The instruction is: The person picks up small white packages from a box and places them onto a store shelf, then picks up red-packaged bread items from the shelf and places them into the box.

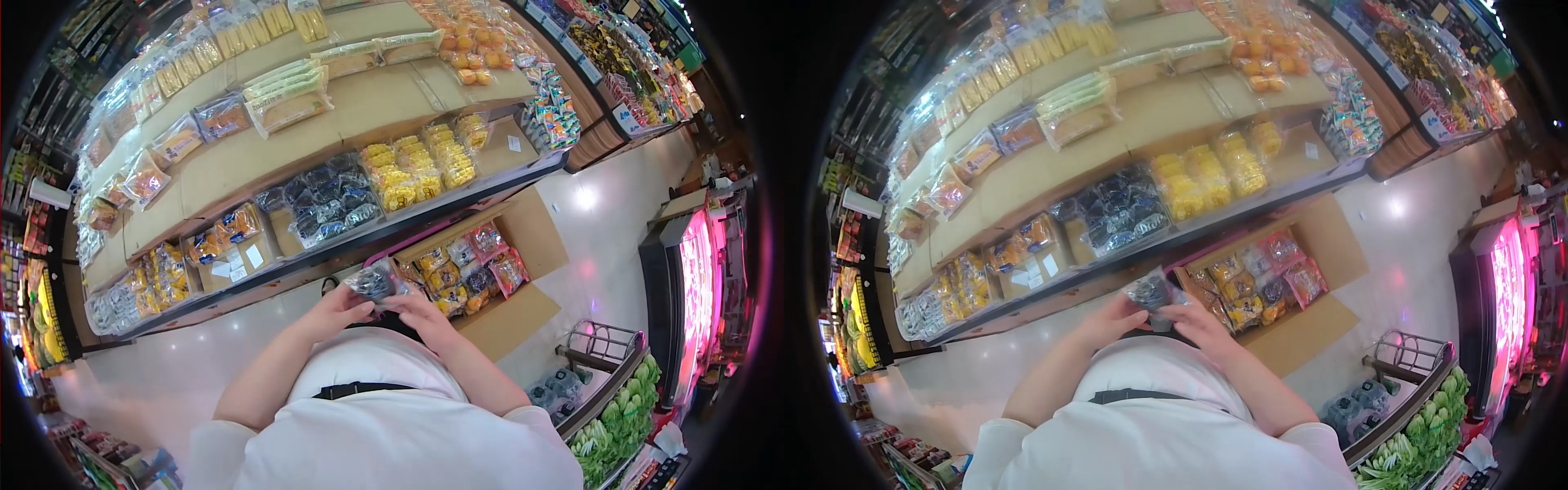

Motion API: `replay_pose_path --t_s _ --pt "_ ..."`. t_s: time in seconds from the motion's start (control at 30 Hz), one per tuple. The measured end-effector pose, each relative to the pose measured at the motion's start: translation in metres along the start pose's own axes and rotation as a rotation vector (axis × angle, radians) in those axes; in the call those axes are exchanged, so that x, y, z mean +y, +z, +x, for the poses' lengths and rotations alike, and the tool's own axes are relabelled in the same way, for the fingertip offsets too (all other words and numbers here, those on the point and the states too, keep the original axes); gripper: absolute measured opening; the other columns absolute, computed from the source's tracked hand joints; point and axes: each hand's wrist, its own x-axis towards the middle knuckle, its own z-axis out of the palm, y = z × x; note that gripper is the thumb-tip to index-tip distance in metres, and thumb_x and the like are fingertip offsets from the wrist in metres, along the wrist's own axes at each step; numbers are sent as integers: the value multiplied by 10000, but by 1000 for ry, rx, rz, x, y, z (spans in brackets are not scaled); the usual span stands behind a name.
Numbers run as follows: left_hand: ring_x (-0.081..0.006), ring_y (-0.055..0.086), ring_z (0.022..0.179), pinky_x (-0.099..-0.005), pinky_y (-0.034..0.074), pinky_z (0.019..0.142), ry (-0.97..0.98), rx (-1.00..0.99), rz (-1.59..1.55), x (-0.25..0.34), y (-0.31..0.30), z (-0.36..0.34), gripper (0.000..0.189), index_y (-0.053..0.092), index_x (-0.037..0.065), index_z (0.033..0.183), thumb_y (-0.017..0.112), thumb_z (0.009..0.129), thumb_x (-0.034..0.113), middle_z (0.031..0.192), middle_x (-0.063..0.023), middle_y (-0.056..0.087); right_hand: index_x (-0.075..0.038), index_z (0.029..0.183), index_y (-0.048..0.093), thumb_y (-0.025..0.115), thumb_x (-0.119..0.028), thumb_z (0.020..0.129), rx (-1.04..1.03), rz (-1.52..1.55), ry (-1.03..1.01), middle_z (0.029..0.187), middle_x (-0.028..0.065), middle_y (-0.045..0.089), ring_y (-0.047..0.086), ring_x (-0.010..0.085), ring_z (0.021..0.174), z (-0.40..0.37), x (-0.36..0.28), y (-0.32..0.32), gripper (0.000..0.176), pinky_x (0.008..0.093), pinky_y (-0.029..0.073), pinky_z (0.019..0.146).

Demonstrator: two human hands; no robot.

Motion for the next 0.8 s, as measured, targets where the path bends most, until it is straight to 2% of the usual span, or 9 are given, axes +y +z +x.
replay_pose_path --t_s 0.03,0.1,0.2,0.37,0.47,0.5,0.57,0.67,0.8 --pt "-178 548 1153 -342 498 938 71 33 -45 4 7 1 583 357 90 1439 634 926 92 1336 -70 524 -63 1243 624 551 -60 905 -23 -296 3 1498 142 341 385 276 1364 6 -14 9 345 391 291 1131" --pt "-173 549 1155 -341 499 940 214 103 -135 16 15 0 546 397 93 1403 641 916 63 1298 -58 548 -92 1228 640 560 -57 906 -63 -492 -26 1503 148 339 347 279 1390 18 -28 27 333 390 282 1134" --pt "-158 563 1125 -338 502 926 212 177 -202 14 -3 -1 517 436 99 1360 661 897 49 1246 -51 576 -110 1235 626 571 -66 913 -71 -559 -4 1513 157 328 314 288 1414 28 -32 34 330 379 287 1129" --pt "-104 598 874 -250 522 589 267 353 -59 24 -49 -11 559 466 105 1350 699 849 21 1120 -15 609 -80 1229 601 544 -79 939 60 -583 119 1405 157 466 421 241 1332 23 -15 21 296 342 377 1062" --pt "-144 632 859 -284 533 644 188 531 266 31 -85 -10 494 525 90 1296 709 841 45 1098 -51 637 -44 1190 607 528 -96 954 144 -237 472 1233 115 589 520 191 1193 16 -22 16 255 317 414 1013" --pt "-174 642 865 -305 535 671 234 611 466 29 -101 -6 484 543 88 1276 715 825 50 1092 -66 643 -33 1170 603 517 -114 967 155 -228 415 1116 82 632 560 162 1096 13 -25 18 235 298 425 979" --pt "-233 662 879 -347 541 723 324 759 869 24 -131 7 466 578 85 1235 726 795 58 1079 -97 653 -37 1162 606 515 -117 971 173 -228 441 1121 71 631 557 155 1100 13 -33 21 226 293 421 980" --pt "-317 651 919 -394 527 799 396 671 1236 49 -140 16 465 610 100 1192 727 743 67 1073 -125 643 -42 1149 612 509 -120 977 203 -215 420 1123 58 632 554 147 1104 16 -30 18 215 290 416 984" --pt "-321 629 971 -415 513 851 107 430 1442 40 -157 43 466 637 139 1171 700 722 34 1064 -114 630 -45 1139 618 503 -124 982 215 -216 385 1120 55 632 551 142 1103 20 -33 18 211 289 413 983"
